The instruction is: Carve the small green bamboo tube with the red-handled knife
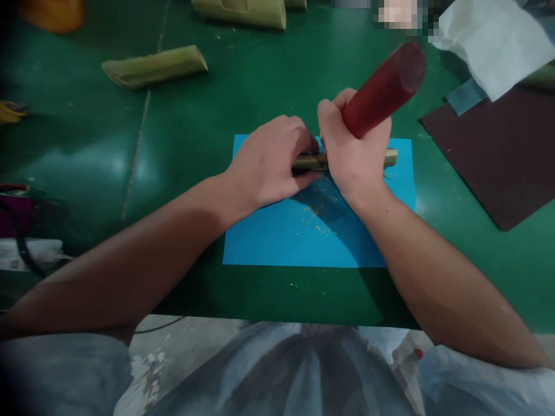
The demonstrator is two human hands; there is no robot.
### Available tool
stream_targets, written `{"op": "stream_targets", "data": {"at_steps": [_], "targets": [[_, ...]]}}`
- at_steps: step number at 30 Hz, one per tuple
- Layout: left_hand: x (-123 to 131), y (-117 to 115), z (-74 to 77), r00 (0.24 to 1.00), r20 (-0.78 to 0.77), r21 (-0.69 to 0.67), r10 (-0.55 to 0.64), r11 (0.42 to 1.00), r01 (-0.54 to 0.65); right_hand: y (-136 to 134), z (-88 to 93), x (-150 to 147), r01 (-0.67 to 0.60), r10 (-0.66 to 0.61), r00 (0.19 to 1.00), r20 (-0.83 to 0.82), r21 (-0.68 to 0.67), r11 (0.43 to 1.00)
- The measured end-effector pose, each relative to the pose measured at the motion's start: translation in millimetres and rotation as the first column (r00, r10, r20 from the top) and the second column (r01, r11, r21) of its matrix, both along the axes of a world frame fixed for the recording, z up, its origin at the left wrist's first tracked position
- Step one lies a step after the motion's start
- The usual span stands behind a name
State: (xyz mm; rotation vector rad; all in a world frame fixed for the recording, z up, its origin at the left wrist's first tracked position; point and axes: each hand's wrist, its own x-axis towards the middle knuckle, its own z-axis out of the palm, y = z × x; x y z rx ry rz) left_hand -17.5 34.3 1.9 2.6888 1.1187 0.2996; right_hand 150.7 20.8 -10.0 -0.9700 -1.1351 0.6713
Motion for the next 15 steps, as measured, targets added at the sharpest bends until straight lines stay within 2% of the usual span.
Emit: {"op": "stream_targets", "data": {"at_steps": [4, 10, 15], "targets": [[0, -1, 1.2, 0.997, -0.067, 0.004, -0.025, 1.0, 0.025, -4, 6.2, 4, 0.001, -0.01, 0.993, 0.117, 0.081, 0.997], [2, 1, 1.2, 0.994, -0.099, 0.01, -0.045, 0.999, 0.046, 4, 5.9, 3, 0.002, -0.003, 0.999, -0.054, -0.03, 1.0], [3, 0, 1.8, 0.993, -0.104, -0.016, -0.056, 0.998, 0.054, 6, 4.2, 5, -0.02, 0.019, 1.0, -0.012, -0.076, 0.997]]}}
